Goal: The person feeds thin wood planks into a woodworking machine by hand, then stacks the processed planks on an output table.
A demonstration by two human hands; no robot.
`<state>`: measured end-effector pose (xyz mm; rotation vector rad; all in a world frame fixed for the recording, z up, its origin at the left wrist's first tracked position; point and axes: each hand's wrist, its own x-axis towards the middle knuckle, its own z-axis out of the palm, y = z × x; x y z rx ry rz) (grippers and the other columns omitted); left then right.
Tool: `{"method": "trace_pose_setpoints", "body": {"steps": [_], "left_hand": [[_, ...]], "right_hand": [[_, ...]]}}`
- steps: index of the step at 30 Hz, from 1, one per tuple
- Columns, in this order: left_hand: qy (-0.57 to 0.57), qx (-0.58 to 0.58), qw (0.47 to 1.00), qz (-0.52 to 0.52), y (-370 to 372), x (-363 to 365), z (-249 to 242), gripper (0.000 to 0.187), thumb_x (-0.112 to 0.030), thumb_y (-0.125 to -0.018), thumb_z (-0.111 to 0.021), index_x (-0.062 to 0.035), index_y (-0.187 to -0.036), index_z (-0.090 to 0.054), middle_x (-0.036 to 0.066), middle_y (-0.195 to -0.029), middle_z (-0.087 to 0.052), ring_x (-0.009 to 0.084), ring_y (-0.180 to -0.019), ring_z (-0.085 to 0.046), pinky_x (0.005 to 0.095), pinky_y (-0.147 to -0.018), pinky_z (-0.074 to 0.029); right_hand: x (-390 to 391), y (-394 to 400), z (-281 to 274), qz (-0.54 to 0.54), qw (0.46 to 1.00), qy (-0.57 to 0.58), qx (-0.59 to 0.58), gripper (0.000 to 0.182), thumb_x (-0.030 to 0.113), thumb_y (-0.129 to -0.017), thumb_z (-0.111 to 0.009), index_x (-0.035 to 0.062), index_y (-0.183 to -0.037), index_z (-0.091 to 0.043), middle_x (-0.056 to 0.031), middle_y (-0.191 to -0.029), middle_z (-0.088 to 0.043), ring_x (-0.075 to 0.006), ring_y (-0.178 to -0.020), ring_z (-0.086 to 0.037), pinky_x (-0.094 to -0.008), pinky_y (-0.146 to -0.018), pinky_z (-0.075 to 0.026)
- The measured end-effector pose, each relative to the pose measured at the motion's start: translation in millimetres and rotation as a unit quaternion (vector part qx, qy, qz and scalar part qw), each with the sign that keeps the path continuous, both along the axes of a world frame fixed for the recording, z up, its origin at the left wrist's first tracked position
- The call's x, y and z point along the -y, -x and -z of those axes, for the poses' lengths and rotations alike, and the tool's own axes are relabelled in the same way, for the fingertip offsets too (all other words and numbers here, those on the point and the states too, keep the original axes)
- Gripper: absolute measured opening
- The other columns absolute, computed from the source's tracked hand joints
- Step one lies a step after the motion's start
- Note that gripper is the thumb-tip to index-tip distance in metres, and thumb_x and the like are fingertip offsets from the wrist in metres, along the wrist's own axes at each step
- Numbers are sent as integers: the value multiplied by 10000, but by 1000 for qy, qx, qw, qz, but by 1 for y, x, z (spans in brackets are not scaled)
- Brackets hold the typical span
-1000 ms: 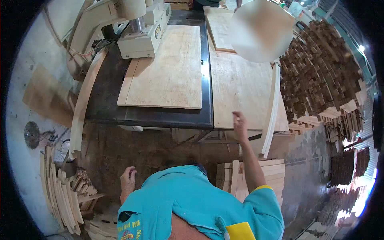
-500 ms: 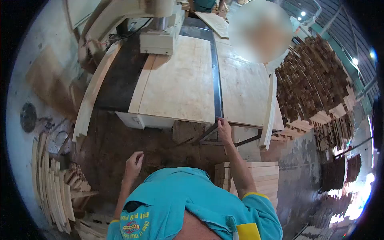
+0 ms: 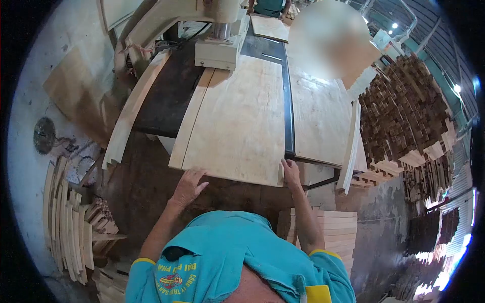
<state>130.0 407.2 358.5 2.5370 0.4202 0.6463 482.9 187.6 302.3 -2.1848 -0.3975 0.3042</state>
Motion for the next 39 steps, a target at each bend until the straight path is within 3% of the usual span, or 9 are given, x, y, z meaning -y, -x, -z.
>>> {"method": "trace_pose_setpoints", "body": {"steps": [3,6,7,10,20,22,24,26,39], "left_hand": [[-35,-59,997,27,2,-7,13,517,-212,-747,-730,-62,-1190,-511,171,-1254,-498,359,-1200,-446,450,-1030,-350],[-73,-130,988,45,10,-5,23,607,-248,-730,-748,-77,-1245,-477,161,-1338,-435,363,-1272,-376,494,-1065,-296],[-81,-175,980,46,14,-2,26,651,-262,-724,-754,-85,-1276,-460,154,-1381,-398,364,-1305,-337,517,-1079,-268],[-80,-181,979,51,27,8,36,679,-281,-727,-751,-90,-1304,-446,133,-1418,-363,359,-1322,-314,535,-1080,-258],[-85,-157,978,112,69,60,44,655,-315,-713,-740,-90,-1261,-461,157,-1385,-390,386,-1284,-359,541,-1018,-331],[-62,-156,978,127,86,68,63,616,-308,-751,-709,-100,-1277,-462,149,-1397,-384,379,-1304,-346,559,-1029,-316],[-108,-163,972,131,102,73,76,575,-295,-789,-674,-118,-1293,-464,135,-1414,-372,371,-1334,-317,575,-1051,-283],[-86,-171,971,144,106,74,73,543,-276,-815,-648,-137,-1306,-464,123,-1429,-359,361,-1350,-301,587,-1068,-248],[-86,-124,968,201,22,46,55,508,-256,-798,-689,-117,-1250,-506,125,-1375,-413,340,-1309,-363,571,-1045,-290]], "right_hand": [[2,7,9,-44,975,-71,-206,425,360,-918,-558,1,-1144,-589,-90,-1028,-634,-177,-863,-584,-338,-772,-466],[8,29,26,-112,956,-145,-230,365,309,-935,-528,-6,-1105,-599,-97,-1029,-637,-189,-859,-601,-343,-763,-476],[9,35,28,-53,888,-246,-384,351,276,-955,-485,-28,-1096,-590,-107,-1041,-636,-199,-884,-610,-353,-777,-484],[27,55,28,-34,913,-199,-354,376,278,-964,-472,-53,-1110,-575,-118,-1066,-633,-211,-917,-614,-365,-812,-484],[95,115,16,-21,902,-272,-333,370,308,-946,-534,-39,-1059,-595,-60,-973,-628,-134,-849,-580,-296,-763,-473],[110,134,3,22,911,-233,-341,332,284,-947,-544,-34,-1026,-596,-48,-948,-623,-128,-840,-574,-297,-753,-472],[125,152,17,55,881,-303,-360,313,276,-945,-554,-29,-1002,-595,-40,-926,-619,-122,-822,-568,-293,-733,-473],[140,163,21,39,903,-263,-336,338,300,-939,-562,-17,-1057,-575,-70,-1004,-628,-149,-892,-592,-323,-801,-483],[150,135,25,112,867,-345,-341,348,307,-928,-568,-10,-1072,-573,-94,-1047,-624,-193,-930,-598,-359,-834,-490]]}}
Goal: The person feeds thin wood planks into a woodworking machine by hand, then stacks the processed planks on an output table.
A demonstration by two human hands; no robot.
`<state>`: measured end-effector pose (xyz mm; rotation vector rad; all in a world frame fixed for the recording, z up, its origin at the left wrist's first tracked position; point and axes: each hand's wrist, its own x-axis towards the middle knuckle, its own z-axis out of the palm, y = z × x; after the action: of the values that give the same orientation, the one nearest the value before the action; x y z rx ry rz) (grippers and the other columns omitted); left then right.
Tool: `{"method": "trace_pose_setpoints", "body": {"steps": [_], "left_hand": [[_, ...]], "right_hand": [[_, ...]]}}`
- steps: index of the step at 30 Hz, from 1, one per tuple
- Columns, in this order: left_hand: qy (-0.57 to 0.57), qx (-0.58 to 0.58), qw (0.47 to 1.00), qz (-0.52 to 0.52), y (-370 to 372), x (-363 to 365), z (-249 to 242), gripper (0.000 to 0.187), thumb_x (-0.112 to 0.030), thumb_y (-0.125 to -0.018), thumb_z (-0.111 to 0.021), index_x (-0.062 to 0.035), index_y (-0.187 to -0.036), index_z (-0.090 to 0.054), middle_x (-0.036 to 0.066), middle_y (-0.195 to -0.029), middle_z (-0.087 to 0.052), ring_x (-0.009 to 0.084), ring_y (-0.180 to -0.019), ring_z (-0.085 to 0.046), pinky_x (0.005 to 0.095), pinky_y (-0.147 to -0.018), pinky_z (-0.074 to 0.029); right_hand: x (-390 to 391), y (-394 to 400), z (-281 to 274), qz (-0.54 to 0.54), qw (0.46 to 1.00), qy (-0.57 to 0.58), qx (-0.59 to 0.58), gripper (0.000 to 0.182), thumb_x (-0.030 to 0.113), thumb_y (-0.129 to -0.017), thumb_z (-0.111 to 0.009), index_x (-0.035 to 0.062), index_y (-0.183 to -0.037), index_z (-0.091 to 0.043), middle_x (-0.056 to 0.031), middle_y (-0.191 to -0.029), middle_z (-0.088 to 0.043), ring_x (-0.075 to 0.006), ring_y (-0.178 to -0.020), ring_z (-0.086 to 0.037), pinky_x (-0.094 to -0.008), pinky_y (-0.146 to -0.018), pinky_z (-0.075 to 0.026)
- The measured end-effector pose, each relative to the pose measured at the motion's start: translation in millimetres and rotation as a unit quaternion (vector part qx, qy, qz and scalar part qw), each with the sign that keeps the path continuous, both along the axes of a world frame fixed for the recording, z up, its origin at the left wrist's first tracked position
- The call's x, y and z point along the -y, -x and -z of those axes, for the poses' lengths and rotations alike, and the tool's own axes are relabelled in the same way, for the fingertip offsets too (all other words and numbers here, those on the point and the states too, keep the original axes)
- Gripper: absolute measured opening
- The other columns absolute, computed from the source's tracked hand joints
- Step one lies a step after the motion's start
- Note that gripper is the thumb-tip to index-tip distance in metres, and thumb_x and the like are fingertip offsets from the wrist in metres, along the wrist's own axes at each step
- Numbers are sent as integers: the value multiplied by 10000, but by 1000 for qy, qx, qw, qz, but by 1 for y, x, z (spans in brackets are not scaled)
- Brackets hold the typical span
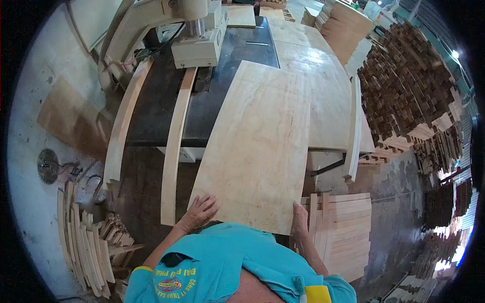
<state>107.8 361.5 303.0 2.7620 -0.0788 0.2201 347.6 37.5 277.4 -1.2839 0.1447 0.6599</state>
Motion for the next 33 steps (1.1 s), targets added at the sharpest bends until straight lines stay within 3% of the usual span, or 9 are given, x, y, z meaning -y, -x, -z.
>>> {"method": "trace_pose_setpoints", "body": {"steps": [6,9,10,12,14,18,21,26,33], "left_hand": [[-37,13,999,24,-77,-16,-4,511,-309,-803,-679,-109,-1244,-515,125,-1360,-423,336,-1313,-350,571,-1033,-307],[-34,1,999,30,-128,-24,-9,534,-340,-810,-663,-104,-1261,-499,132,-1368,-415,341,-1318,-340,575,-1036,-306],[-31,-8,999,28,-147,-28,-11,546,-352,-815,-655,-101,-1270,-490,136,-1377,-407,346,-1320,-335,578,-1037,-304],[-23,-1,999,27,-193,-38,-13,552,-358,-819,-650,-99,-1277,-483,142,-1382,-401,353,-1321,-331,582,-1040,-299],[-19,5,999,27,-242,-51,-11,556,-363,-836,-634,-86,-1289,-470,155,-1393,-386,364,-1322,-323,589,-1039,-296],[-29,0,1000,-1,-345,-71,-25,574,-342,-844,-633,-68,-1313,-446,154,-1395,-392,352,-1324,-325,592,-1050,-271],[39,54,992,-104,-385,-79,-51,613,-289,-852,-641,-69,-1364,-384,169,-1404,-389,370,-1335,-316,581,-1077,-214],[-35,12,937,-349,-318,-93,-62,653,-270,-820,-674,-51,-1363,-386,160,-1397,-407,342,-1334,-320,587,-1039,-237],[-36,-200,743,-638,-164,-72,-79,849,-299,-766,-742,-41,-1428,-277,166,-1498,-225,363,-1365,-243,527,-1104,-222]], "right_hand": [[-10,-67,-9,32,999,25,-16,371,311,-938,-554,-28,-1087,-557,-79,-1014,-622,-164,-894,-601,-324,-785,-495],[-14,-111,-8,10,998,59,2,393,301,-914,-561,-5,-1156,-517,-108,-1071,-604,-208,-962,-587,-382,-846,-474],[-21,-124,-18,-2,961,212,179,423,299,-892,-584,0,-1181,-502,-125,-1106,-591,-229,-1012,-570,-417,-873,-451],[-46,-134,-55,-17,745,479,464,590,314,-811,-666,28,-1275,-442,-169,-1233,-525,-321,-1187,-468,-537,-960,-350],[-74,-150,-64,-146,672,481,544,699,398,-784,-694,26,-1309,-421,-227,-1360,-404,-385,-1285,-356,-560,-1004,-315],[-161,-203,-65,-341,630,414,561,718,452,-829,-626,137,-1406,-336,-136,-1491,-240,-367,-1397,-166,-680,-1033,-180],[-208,-288,-38,-282,593,430,619,674,468,-863,-573,162,-1415,-335,-92,-1503,-250,-373,-1393,-179,-723,-998,-187],[-273,-408,-20,-270,549,476,631,644,448,-874,-553,213,-1428,-322,-47,-1513,-247,-320,-1407,-175,-725,-994,-190],[-353,-512,-30,-227,577,504,600,605,428,-890,-535,189,-1408,-333,-103,-1484,-285,-342,-1393,-205,-686,-1011,-226]]}}
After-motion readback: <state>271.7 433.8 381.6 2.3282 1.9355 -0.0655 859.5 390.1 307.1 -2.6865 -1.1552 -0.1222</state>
